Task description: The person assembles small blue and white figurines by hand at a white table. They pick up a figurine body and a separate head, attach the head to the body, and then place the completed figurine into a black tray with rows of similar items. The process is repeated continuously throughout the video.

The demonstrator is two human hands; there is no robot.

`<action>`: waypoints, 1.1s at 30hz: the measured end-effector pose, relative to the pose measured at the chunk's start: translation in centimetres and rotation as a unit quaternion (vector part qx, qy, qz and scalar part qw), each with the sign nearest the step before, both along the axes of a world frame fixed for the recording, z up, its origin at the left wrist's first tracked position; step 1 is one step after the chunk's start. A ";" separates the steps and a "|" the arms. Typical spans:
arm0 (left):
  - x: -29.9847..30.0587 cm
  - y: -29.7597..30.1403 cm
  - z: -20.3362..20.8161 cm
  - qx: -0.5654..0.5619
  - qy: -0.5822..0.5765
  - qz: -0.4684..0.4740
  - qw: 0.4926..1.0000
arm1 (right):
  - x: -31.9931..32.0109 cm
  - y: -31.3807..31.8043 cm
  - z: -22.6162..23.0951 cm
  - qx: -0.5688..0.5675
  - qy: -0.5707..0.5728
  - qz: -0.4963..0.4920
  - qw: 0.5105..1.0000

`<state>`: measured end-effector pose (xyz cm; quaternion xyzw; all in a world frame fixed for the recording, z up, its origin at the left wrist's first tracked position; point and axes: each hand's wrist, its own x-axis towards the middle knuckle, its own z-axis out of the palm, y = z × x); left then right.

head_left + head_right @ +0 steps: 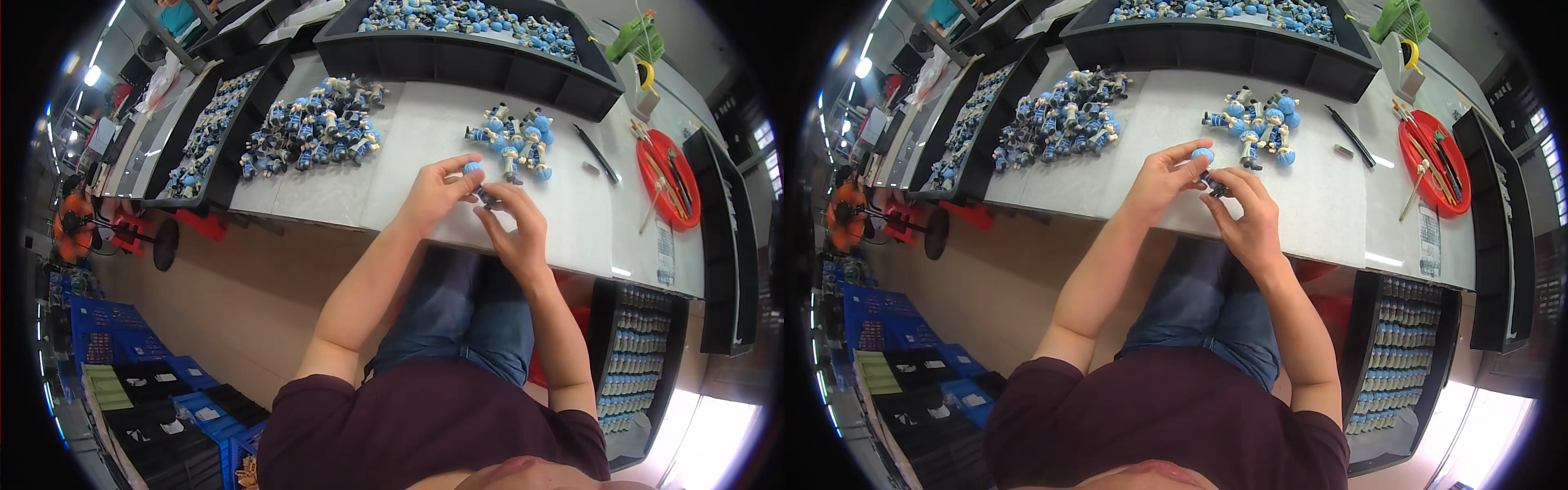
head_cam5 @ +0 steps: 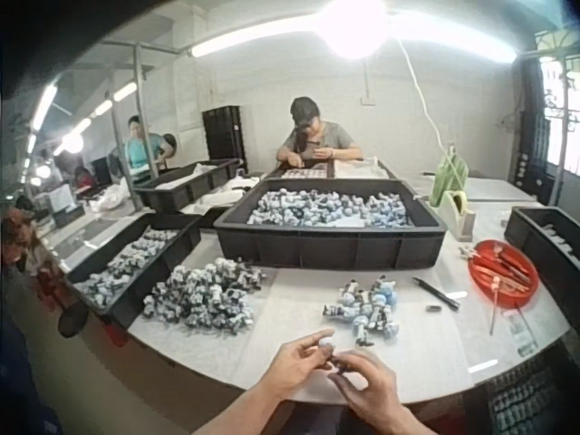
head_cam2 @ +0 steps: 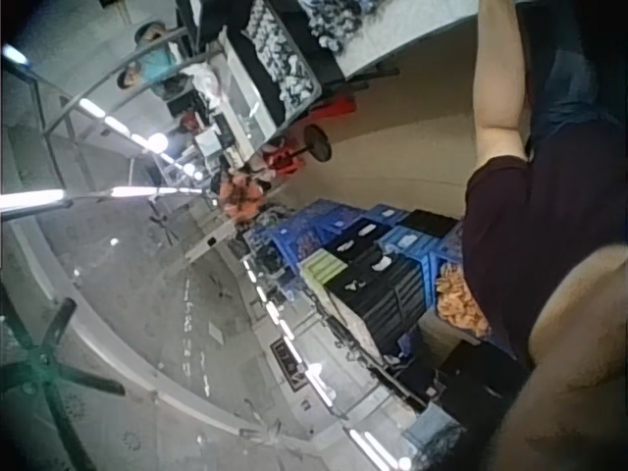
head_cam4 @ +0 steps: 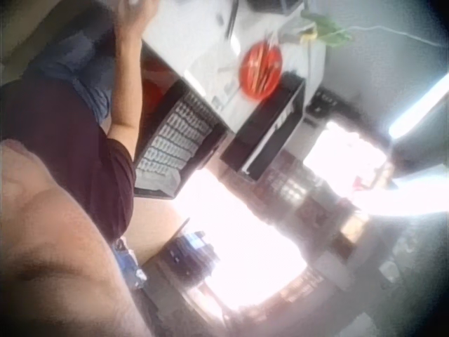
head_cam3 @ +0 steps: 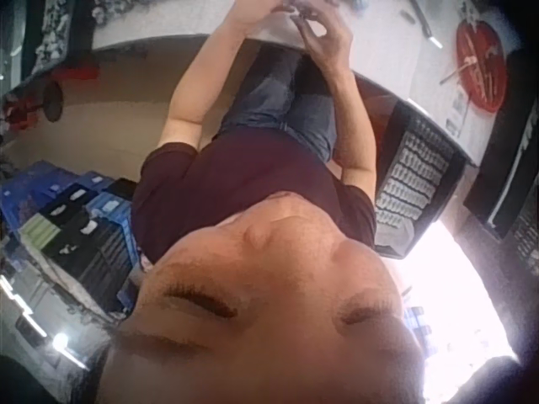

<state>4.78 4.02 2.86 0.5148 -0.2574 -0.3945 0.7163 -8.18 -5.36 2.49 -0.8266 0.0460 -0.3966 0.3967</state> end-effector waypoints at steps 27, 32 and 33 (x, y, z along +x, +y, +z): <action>0.1 1.0 -2.4 -0.122 0.088 0.016 0.989 | 0.4 0.3 -1.3 0.331 0.096 0.141 0.928; 0.0 0.9 -2.4 -0.099 0.098 0.026 0.990 | 0.4 0.2 -1.4 0.328 0.100 0.144 0.928; 0.0 0.9 -2.4 -0.096 0.097 0.029 0.990 | 0.4 0.2 -1.3 0.328 0.103 0.144 0.928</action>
